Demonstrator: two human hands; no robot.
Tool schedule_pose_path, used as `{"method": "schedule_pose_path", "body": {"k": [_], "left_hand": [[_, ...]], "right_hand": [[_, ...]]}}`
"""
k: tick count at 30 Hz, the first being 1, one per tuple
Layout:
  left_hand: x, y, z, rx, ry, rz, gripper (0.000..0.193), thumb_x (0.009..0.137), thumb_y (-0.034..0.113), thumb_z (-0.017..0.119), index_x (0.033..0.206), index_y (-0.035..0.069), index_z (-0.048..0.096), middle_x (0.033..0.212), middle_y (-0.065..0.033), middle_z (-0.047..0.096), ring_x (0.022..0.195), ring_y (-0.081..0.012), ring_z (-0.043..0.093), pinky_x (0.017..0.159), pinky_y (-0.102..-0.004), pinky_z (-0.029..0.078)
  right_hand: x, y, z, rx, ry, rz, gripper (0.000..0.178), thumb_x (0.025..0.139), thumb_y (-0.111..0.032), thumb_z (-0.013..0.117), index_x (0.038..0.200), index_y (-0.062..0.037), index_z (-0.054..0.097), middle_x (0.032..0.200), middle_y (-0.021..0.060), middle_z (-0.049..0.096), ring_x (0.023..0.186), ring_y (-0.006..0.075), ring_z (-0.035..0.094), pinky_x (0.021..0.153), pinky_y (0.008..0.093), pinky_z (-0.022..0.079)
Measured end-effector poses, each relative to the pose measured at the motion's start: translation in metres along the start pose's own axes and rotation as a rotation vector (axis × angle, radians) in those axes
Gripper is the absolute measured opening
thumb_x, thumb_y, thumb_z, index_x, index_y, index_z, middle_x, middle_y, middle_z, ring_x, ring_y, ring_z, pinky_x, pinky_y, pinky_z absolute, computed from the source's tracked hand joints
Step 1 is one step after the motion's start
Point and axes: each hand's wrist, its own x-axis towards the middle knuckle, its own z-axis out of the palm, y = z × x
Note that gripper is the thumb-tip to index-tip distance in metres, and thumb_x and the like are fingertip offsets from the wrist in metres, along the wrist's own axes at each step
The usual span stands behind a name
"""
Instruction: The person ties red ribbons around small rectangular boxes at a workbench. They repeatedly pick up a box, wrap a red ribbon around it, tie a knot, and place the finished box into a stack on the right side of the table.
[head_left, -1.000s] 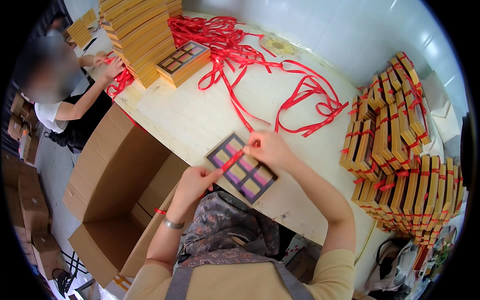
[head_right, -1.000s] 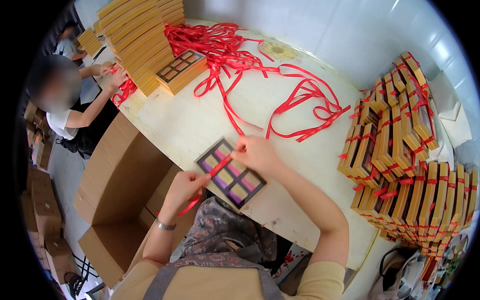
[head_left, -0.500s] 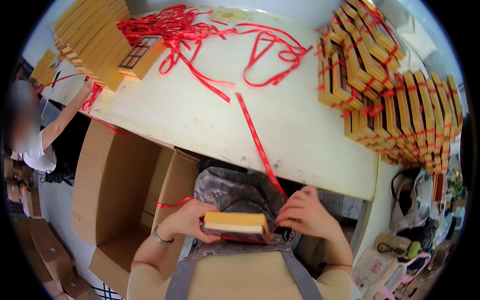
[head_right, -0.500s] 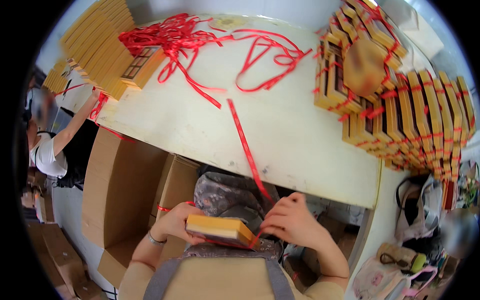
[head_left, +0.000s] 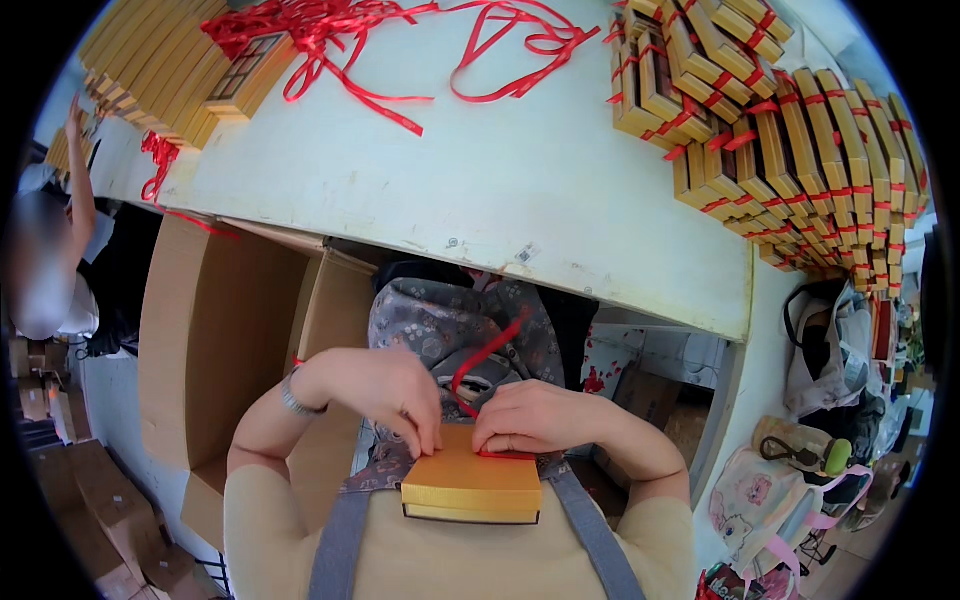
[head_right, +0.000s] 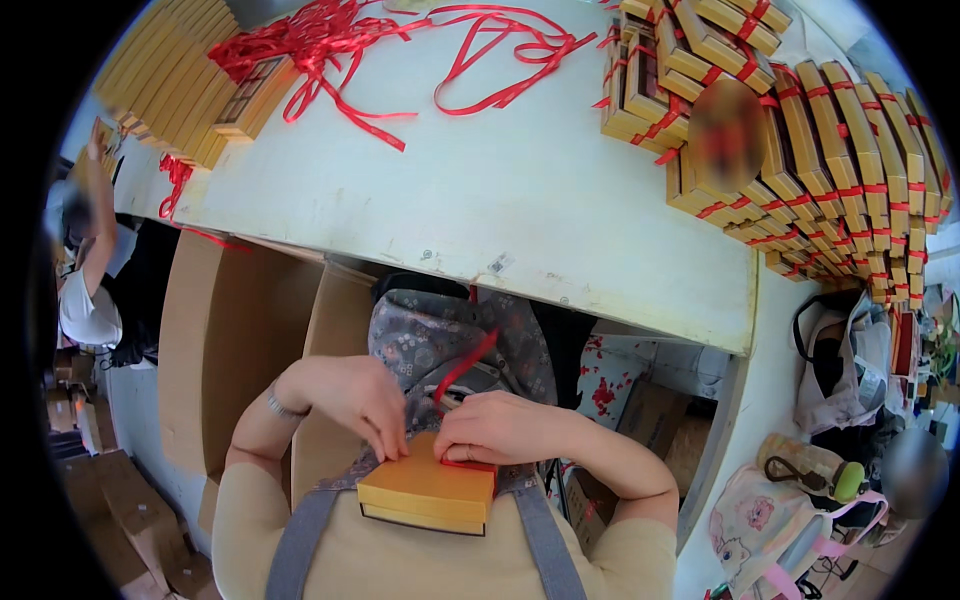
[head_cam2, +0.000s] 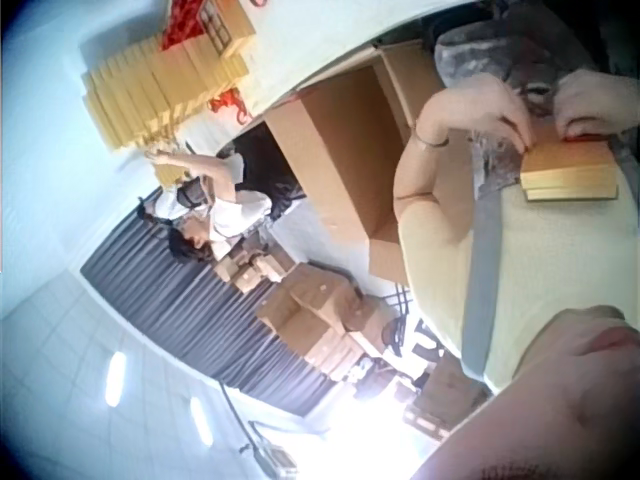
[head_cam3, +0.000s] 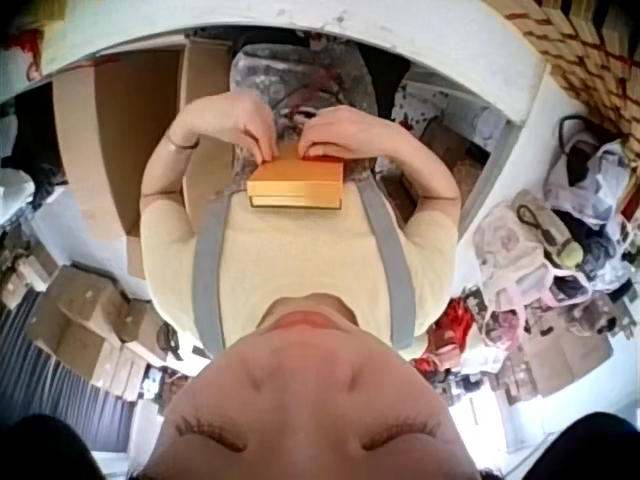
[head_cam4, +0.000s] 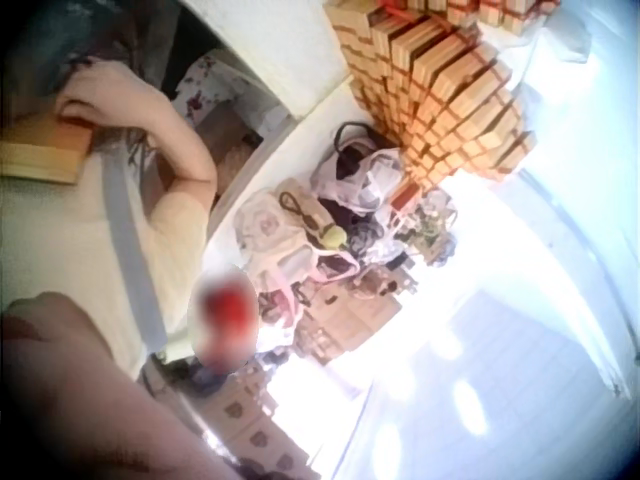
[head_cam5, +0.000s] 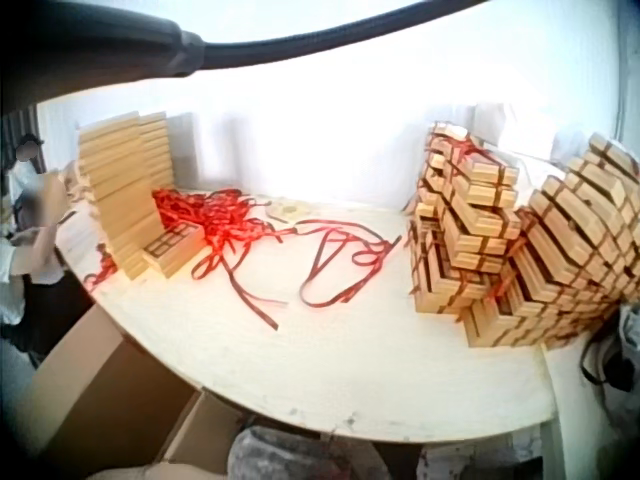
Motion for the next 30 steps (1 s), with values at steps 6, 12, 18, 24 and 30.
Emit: {"method": "schedule_pose_path", "body": {"k": [6,12,18,24,30], "left_hand": [[0.014,-0.033,0.022,-0.456,0.119,-0.155,0.012,0.082,0.009,0.074,0.090,0.003,0.068,0.091,-0.0077,0.067,0.084,-0.0182,0.063,0.072,-0.0285,0.050],[0.023,-0.018,0.058,-0.301,0.544,-0.271,0.016,0.080,0.013,0.077,0.085,0.003,0.065,0.092,-0.0039,0.064,0.096,-0.0181,0.057,0.083,-0.0314,0.046],[0.020,0.004,0.061,0.034,0.837,-0.509,0.050,0.065,0.032,0.087,0.096,0.007,0.058,0.106,-0.0067,0.054,0.113,-0.0259,0.048,0.098,-0.0350,0.040],[0.009,0.002,0.058,-0.587,0.566,-0.591,0.027,0.080,0.021,0.078,0.093,0.001,0.067,0.100,-0.0091,0.065,0.097,-0.0152,0.060,0.086,-0.0285,0.048],[0.014,0.007,0.069,-1.024,0.763,-0.660,0.013,0.083,0.010,0.074,0.092,0.000,0.072,0.097,-0.0076,0.071,0.085,-0.0083,0.062,0.076,-0.0220,0.051]], "right_hand": [[-0.003,-0.013,-0.002,0.119,0.057,0.274,0.012,0.089,-0.016,0.065,0.096,-0.0072,0.061,0.084,0.0080,0.065,0.074,0.0262,0.064,0.067,0.0333,0.052],[-0.003,-0.023,0.007,0.045,0.239,0.319,0.020,0.084,-0.010,0.069,0.103,-0.0072,0.062,0.085,0.0076,0.066,0.070,0.0231,0.064,0.062,0.0312,0.052],[0.000,-0.010,0.004,-0.246,0.307,-0.054,0.027,0.077,-0.008,0.073,0.104,-0.0044,0.068,0.086,0.0074,0.067,0.067,0.0212,0.064,0.058,0.0290,0.051],[0.010,-0.003,0.002,-0.592,0.407,-0.286,0.026,0.071,-0.010,0.069,0.095,-0.0004,0.067,0.082,0.0080,0.064,0.068,0.0203,0.062,0.060,0.0299,0.051],[0.007,-0.006,0.004,-0.780,0.461,-0.303,0.025,0.064,-0.012,0.071,0.087,-0.0039,0.068,0.079,0.0051,0.062,0.069,0.0186,0.061,0.060,0.0268,0.048]]}}
